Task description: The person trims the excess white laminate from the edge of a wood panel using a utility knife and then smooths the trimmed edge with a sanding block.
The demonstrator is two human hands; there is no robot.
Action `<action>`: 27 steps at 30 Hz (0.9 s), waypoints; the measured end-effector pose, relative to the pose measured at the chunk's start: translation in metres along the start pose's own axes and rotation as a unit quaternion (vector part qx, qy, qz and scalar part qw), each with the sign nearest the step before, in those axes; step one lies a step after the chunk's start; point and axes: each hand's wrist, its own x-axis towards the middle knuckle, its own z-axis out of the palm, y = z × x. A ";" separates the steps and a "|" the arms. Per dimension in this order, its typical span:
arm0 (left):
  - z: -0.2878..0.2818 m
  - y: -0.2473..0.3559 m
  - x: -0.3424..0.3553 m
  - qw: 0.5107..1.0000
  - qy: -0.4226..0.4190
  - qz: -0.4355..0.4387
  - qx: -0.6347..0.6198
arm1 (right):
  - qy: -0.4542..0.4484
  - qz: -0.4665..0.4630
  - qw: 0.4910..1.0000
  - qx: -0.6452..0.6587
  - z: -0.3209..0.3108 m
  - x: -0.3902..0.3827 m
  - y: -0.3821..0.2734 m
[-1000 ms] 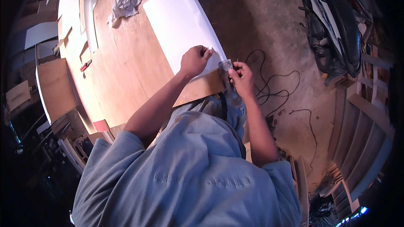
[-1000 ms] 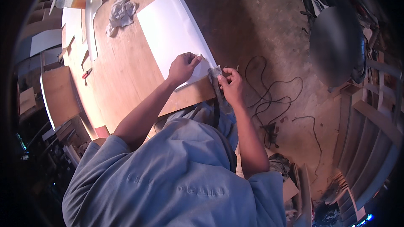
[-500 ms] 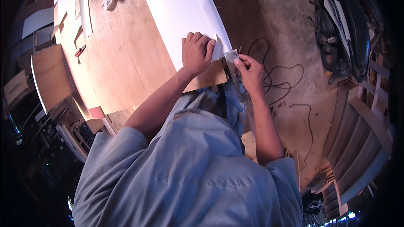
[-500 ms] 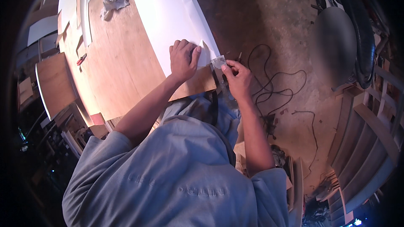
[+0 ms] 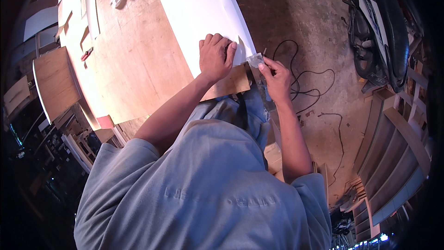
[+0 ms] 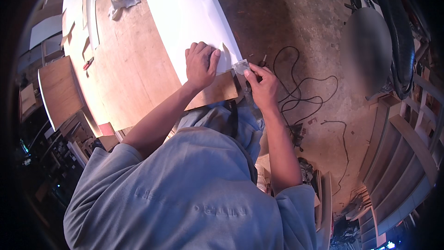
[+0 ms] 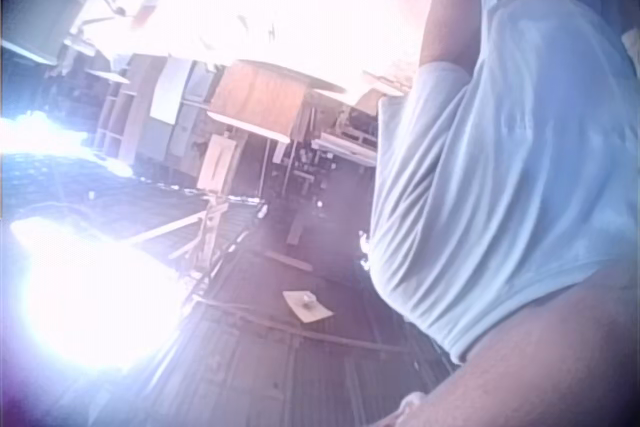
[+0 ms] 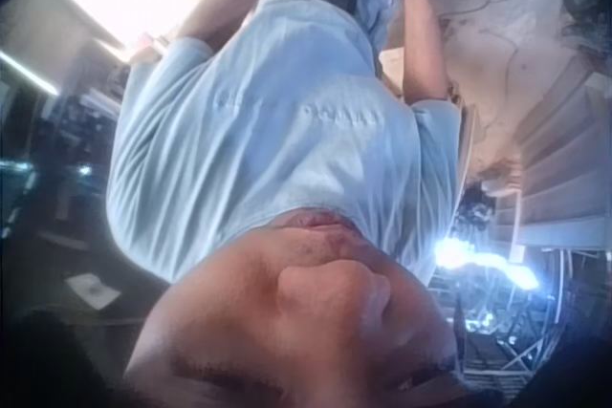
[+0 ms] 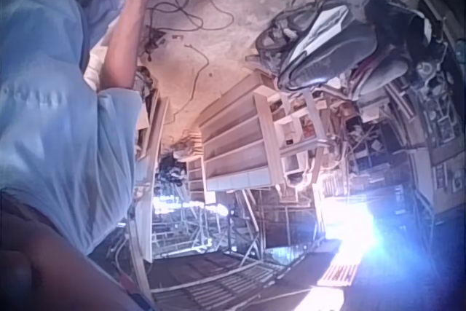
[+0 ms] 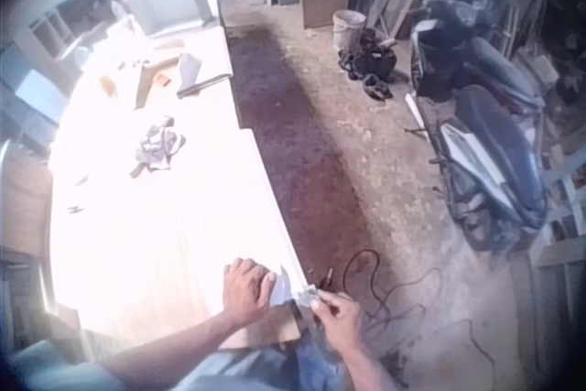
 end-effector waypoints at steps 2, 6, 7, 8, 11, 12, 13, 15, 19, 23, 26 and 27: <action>0.000 0.001 0.000 1.000 -0.003 -0.002 0.001 | 0.000 -0.007 1.000 -0.010 0.000 0.000 0.001; 0.000 0.002 0.000 1.000 0.001 0.003 0.006 | 0.013 -0.020 1.000 0.007 0.004 -0.001 0.001; 0.000 0.001 -0.001 1.000 -0.003 0.001 0.008 | 0.012 -0.016 1.000 0.010 0.004 -0.001 0.001; 0.000 0.001 -0.001 1.000 -0.007 -0.001 0.009 | 0.011 -0.012 1.000 0.014 0.004 -0.001 0.000; 0.001 0.000 -0.001 1.000 -0.009 -0.004 0.016 | 0.007 -0.016 1.000 0.010 0.004 0.000 0.002; 0.001 0.001 -0.001 1.000 -0.007 -0.004 0.014 | 0.009 -0.017 1.000 0.014 0.006 0.002 0.000; 0.001 0.001 0.000 1.000 -0.005 -0.004 0.013 | 0.010 -0.017 1.000 0.018 0.009 0.004 -0.002; 0.000 0.001 0.001 1.000 -0.002 -0.004 0.013 | 0.010 -0.018 0.999 0.024 0.011 0.006 -0.005; 0.001 0.001 -0.001 1.000 -0.001 -0.003 0.014 | 0.008 -0.029 0.999 0.026 0.009 0.006 0.004; 0.002 0.001 -0.001 1.000 -0.005 -0.001 0.022 | 0.007 -0.029 1.000 0.007 0.009 0.013 -0.005; 0.001 0.001 -0.002 1.000 -0.005 -0.003 0.009 | 0.003 -0.039 0.999 0.000 0.011 0.017 -0.003; 0.001 0.001 -0.002 1.000 -0.009 -0.004 0.010 | 0.001 -0.038 0.999 -0.001 0.011 0.019 -0.005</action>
